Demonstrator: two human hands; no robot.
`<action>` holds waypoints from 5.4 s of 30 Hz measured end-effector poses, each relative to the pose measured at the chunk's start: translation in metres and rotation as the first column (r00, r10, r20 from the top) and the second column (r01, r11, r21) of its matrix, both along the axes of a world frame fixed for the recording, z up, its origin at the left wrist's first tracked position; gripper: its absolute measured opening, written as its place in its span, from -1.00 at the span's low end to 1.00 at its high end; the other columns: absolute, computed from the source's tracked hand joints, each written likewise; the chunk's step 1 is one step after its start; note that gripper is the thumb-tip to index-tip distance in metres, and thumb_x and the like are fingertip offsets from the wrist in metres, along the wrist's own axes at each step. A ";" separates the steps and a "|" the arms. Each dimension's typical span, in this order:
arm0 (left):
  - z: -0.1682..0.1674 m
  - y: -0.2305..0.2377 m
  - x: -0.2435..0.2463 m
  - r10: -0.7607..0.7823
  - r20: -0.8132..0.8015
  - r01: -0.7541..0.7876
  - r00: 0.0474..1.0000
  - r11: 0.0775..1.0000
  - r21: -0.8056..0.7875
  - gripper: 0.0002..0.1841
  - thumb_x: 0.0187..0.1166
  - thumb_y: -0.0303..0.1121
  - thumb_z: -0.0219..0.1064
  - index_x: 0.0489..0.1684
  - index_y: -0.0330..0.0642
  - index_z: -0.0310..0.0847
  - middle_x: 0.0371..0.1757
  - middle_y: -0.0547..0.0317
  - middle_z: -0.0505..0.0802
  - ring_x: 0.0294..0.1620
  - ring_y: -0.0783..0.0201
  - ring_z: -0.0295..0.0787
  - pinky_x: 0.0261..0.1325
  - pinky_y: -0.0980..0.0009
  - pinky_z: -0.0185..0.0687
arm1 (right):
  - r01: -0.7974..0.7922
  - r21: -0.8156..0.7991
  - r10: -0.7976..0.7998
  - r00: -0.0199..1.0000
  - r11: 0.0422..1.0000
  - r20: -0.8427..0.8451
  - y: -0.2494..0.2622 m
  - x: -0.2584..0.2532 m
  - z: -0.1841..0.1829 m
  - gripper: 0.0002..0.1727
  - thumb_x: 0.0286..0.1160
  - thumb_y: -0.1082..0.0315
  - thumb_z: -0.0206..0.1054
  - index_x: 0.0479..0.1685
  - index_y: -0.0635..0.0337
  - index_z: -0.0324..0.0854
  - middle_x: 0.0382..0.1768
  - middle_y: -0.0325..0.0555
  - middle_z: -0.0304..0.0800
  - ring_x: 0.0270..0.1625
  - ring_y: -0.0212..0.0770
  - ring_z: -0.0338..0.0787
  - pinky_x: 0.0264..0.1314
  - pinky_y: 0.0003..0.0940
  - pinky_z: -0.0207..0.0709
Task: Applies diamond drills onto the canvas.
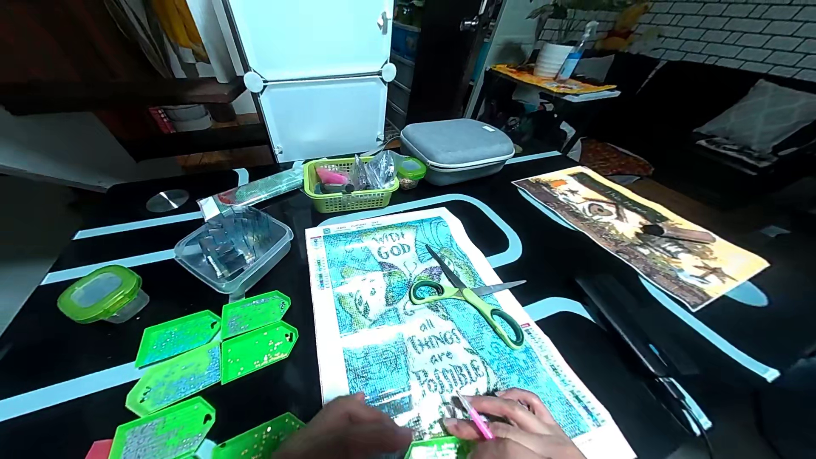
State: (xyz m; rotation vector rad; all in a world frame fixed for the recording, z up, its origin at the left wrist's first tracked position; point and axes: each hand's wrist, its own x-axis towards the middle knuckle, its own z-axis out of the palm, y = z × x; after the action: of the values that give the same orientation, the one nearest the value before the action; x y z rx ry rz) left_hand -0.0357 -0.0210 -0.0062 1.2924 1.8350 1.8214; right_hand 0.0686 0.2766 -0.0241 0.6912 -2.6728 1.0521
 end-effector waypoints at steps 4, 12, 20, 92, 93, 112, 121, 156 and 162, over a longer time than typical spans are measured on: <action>-0.002 -0.002 -0.001 0.119 -0.026 -0.115 0.993 0.985 0.126 -0.06 0.07 0.48 0.52 0.45 0.06 0.60 0.34 0.42 0.71 0.45 0.48 0.57 0.70 0.26 0.36 | -0.019 0.011 0.019 1.000 1.000 -0.003 -0.009 -0.009 -0.003 -0.60 0.53 -0.09 0.47 0.02 0.04 0.77 0.21 -0.16 0.91 0.53 -0.21 0.63 0.67 -0.12 0.09; -0.011 0.014 0.015 0.159 -0.390 -0.315 0.907 0.871 -0.377 -0.31 0.42 0.21 0.45 0.35 -0.15 0.73 0.07 -0.09 0.86 0.17 -0.04 0.76 0.45 -0.12 0.43 | -0.032 -0.231 0.052 0.995 0.972 0.083 -0.007 -0.020 0.001 -0.68 0.76 0.09 0.26 0.28 0.04 0.63 0.36 -0.18 0.82 0.61 -0.30 0.56 0.80 -0.11 0.05; -0.013 0.018 0.022 0.144 -0.472 -0.374 0.870 0.815 -0.442 -0.44 0.37 0.10 0.52 0.23 -0.09 0.81 -0.01 -0.02 0.88 0.09 -0.03 0.76 0.39 -0.02 0.45 | 0.221 -0.602 -0.173 0.975 0.767 0.139 -0.029 -0.026 -0.001 -0.65 0.90 0.15 0.05 0.07 0.01 0.78 -0.18 -0.44 0.86 -0.23 -0.65 0.76 -0.15 -0.67 0.66; -0.015 0.019 0.024 0.104 -0.461 -0.344 0.882 0.809 -0.477 -0.55 0.43 0.05 0.52 0.15 -0.03 0.83 0.40 0.08 0.83 0.51 0.04 0.67 0.71 -0.06 0.17 | 0.184 -0.568 -0.127 0.982 0.802 0.139 -0.043 -0.043 -0.005 -0.71 0.87 0.22 0.13 -0.24 0.15 0.59 -0.49 -0.35 0.67 -0.46 -0.65 0.63 -0.39 -0.73 0.52; -0.015 0.019 0.023 0.101 -0.461 -0.344 0.882 0.806 -0.481 -0.55 0.43 0.05 0.52 0.15 -0.03 0.83 0.40 0.08 0.83 0.51 0.04 0.67 0.71 -0.07 0.17 | 0.224 -0.596 -0.149 0.974 0.771 0.172 -0.044 -0.045 -0.003 -0.73 0.85 0.22 0.15 -0.24 0.10 0.62 -0.47 -0.40 0.72 -0.46 -0.65 0.67 -0.41 -0.72 0.55; -0.013 0.018 0.023 0.082 -0.463 -0.340 0.883 0.791 -0.508 -0.54 0.45 0.07 0.50 0.18 0.00 0.82 0.42 0.09 0.82 0.52 0.05 0.66 0.72 -0.10 0.14 | 0.156 -0.474 -0.185 0.983 0.866 -0.015 -0.043 -0.065 -0.018 -0.67 0.86 0.22 0.13 -0.29 0.22 0.58 -0.54 -0.30 0.60 -0.48 -0.64 0.58 -0.41 -0.76 0.46; -0.012 0.018 0.023 0.083 -0.455 -0.335 0.887 0.793 -0.508 -0.55 0.45 0.06 0.50 0.18 -0.01 0.82 0.42 0.08 0.82 0.52 0.04 0.66 0.72 -0.10 0.13 | 0.148 -0.326 -0.188 0.978 0.934 -0.094 -0.042 -0.064 -0.018 -0.65 0.86 0.18 0.13 -0.26 0.25 0.60 -0.49 -0.18 0.63 -0.46 -0.55 0.61 -0.38 -0.71 0.50; -0.013 0.019 0.023 0.094 -0.472 -0.355 0.876 0.788 -0.503 -0.56 0.45 0.07 0.50 0.16 0.02 0.83 0.41 0.12 0.83 0.50 0.07 0.68 0.71 -0.12 0.11 | 0.011 -0.465 -0.030 0.999 0.885 -0.034 -0.038 -0.047 -0.013 -0.63 0.87 0.22 0.12 -0.37 0.25 0.54 -0.59 -0.15 0.57 -0.51 -0.52 0.62 -0.41 -0.68 0.49; -0.013 0.019 0.024 0.097 -0.467 -0.355 0.879 0.788 -0.503 -0.55 0.42 0.06 0.52 0.16 0.02 0.83 0.39 0.12 0.84 0.50 0.07 0.69 0.70 -0.14 0.12 | 0.172 -0.629 -0.168 0.984 0.759 0.065 -0.042 -0.058 -0.015 -0.70 0.86 0.23 0.13 -0.28 0.11 0.62 -0.50 -0.40 0.69 -0.45 -0.67 0.66 -0.40 -0.77 0.54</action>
State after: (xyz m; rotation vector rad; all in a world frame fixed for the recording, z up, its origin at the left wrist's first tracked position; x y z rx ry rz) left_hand -0.0121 -0.0019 -0.0193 1.3101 2.6068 0.9414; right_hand 0.0110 0.2344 -0.0395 0.2931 -2.0930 1.7556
